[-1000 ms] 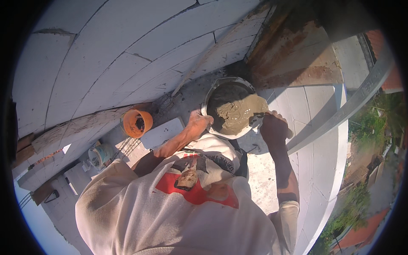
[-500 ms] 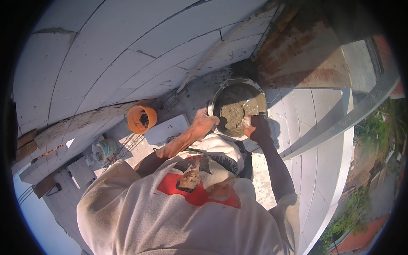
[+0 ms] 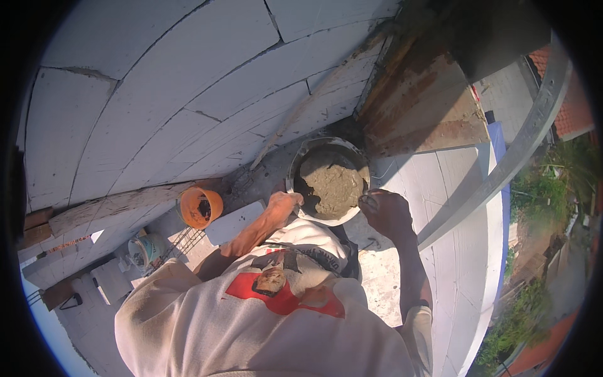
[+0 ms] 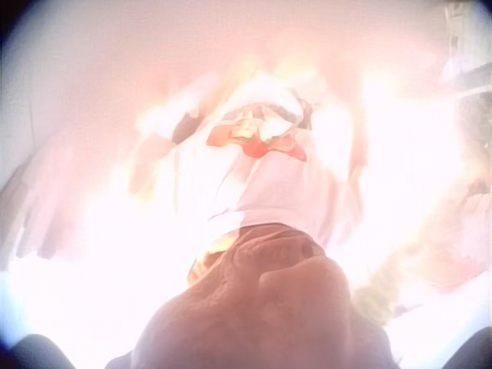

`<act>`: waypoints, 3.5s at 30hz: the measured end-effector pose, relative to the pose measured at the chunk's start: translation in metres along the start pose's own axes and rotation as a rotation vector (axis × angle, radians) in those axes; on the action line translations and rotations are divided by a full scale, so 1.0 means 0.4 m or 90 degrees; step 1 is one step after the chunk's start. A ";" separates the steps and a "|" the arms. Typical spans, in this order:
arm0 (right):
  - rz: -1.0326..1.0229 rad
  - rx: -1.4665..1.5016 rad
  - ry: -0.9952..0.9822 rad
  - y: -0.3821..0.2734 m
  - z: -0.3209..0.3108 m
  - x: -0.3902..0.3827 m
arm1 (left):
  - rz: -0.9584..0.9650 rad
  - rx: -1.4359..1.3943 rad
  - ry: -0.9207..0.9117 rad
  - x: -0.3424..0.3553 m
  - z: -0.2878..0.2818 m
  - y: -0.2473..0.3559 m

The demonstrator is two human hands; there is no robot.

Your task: The person scoops cement from a bucket with a trowel and applies it to a curved white wall section, smoothing the surface. They repeatedly transfer material from the bucket to the wall, working along the curved edge and occasionally using a hammer to tap the area.

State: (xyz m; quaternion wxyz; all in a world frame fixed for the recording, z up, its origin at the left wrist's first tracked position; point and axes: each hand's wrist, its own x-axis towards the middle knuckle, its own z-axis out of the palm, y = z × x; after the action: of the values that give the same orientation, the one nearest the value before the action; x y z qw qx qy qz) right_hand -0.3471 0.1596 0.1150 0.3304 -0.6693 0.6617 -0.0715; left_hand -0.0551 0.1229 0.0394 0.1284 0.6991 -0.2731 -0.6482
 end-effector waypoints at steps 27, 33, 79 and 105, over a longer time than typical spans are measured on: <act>0.044 -0.229 0.164 0.045 0.004 -0.040 | 0.017 0.070 0.029 0.000 0.032 0.001; -0.089 -0.301 0.043 0.144 0.240 0.056 | 0.114 -0.059 -0.056 0.020 0.044 -0.041; -0.053 0.506 0.324 -0.033 -0.505 0.238 | -0.013 -0.067 -0.001 -0.009 0.009 0.003; -0.140 -0.207 0.041 0.173 0.300 0.088 | 0.155 0.017 -0.120 -0.008 0.009 -0.030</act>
State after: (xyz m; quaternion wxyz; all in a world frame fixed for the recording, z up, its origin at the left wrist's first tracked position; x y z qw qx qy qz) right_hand -0.3371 0.1749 -0.0266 0.1868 -0.7795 0.5975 -0.0212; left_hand -0.0561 0.1351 0.0354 0.1706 0.5987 -0.3754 -0.6867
